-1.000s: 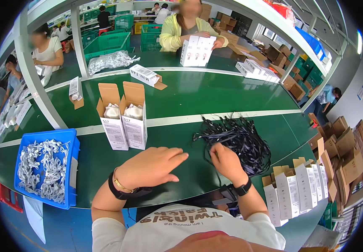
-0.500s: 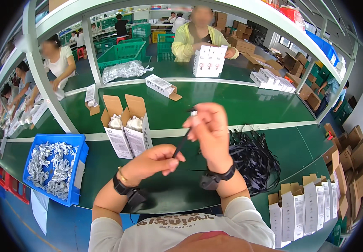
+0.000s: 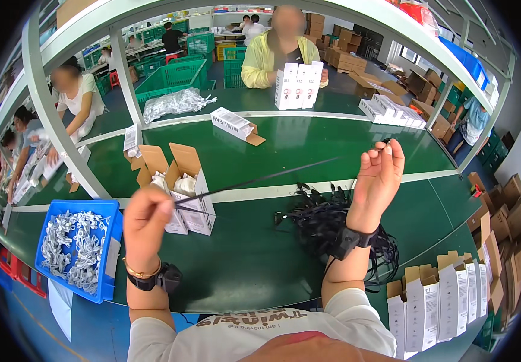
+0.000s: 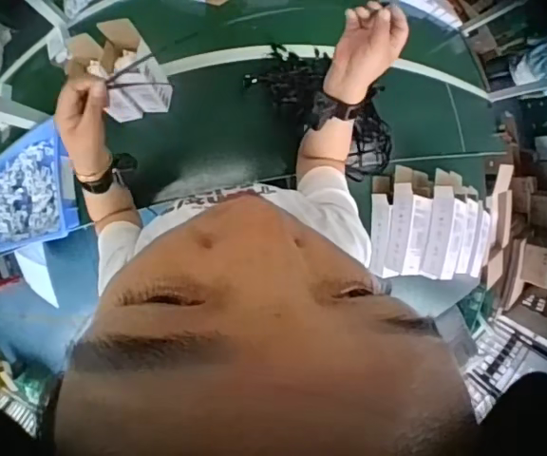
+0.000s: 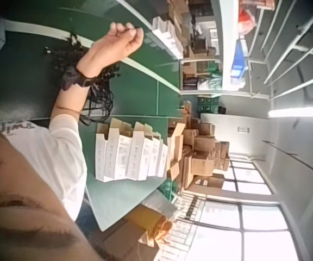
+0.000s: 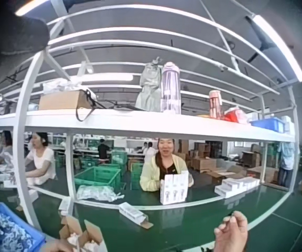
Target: The person picks up a white cable and a black lanyard, joins them together, and places them into a box. They then close the box and stack it on a pile before repeating the process.
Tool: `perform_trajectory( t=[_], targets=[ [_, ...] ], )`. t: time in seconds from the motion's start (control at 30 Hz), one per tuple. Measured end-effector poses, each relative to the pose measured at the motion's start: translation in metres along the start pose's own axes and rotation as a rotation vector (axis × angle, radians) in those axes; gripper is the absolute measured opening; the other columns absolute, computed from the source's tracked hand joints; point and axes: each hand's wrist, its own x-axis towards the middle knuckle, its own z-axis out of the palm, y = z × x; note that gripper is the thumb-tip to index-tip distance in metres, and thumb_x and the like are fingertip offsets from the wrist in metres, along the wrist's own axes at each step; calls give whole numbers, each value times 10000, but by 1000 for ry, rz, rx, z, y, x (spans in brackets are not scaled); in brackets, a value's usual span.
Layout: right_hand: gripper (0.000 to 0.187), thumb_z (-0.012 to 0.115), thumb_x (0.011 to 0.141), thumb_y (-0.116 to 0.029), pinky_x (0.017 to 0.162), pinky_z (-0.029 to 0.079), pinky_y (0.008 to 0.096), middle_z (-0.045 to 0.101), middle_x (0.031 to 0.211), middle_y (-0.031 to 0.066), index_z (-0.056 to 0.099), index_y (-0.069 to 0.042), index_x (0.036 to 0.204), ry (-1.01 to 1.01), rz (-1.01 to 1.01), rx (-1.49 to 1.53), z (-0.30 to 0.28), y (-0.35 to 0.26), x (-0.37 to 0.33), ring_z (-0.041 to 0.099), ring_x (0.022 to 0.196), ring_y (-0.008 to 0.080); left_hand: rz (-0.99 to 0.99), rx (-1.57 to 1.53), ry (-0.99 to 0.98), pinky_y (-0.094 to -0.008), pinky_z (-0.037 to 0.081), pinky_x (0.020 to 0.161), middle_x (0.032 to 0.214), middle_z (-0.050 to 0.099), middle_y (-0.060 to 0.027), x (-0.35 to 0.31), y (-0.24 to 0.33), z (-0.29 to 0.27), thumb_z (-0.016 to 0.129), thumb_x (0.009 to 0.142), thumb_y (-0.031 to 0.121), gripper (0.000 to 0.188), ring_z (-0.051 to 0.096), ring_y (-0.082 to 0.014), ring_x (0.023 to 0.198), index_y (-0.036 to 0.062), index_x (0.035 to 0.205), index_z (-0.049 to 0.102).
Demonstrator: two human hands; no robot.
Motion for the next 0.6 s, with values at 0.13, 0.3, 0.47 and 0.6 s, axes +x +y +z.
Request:
perform_trajectory(
  t=[0.13, 0.3, 0.47, 0.6],
  targets=[
    [168, 555, 917, -101, 635, 473, 228, 590, 889, 64, 572, -51, 1076, -216, 109, -496, -8, 8, 7, 551, 706, 112, 138, -192, 227, -194, 384, 590, 809, 519, -17, -1, 16, 0, 557, 887, 8, 42, 478, -73, 673, 15, 928, 554],
    [318, 616, 874, -167, 714, 490, 327, 606, 963, 98, 562, -14, 1147, -767, -129, -1477, 9, 13, -22, 596, 796, 181, -16, -131, 60, -203, 395, 596, 840, 529, -29, -11, 19, 22, 562, 890, 21, 41, 493, -87, 670, 17, 931, 558],
    [409, 576, 913, -208, 794, 482, 312, 613, 1067, 97, 482, -30, 1269, -1123, 305, -275, 58, 26, -111, 612, 927, 177, 25, -22, -169, -210, 409, 605, 857, 545, -34, -13, 17, 47, 557, 897, 25, 61, 506, -88, 684, 23, 956, 570],
    [255, 531, 940, -191, 722, 466, 280, 601, 919, 74, 529, -11, 1120, -1418, 762, -263, 58, 25, -108, 589, 809, 145, 133, 72, 139, -203, 414, 603, 857, 568, -35, -6, 15, 40, 557, 902, 34, 69, 515, -80, 700, 34, 966, 583]
  ],
)
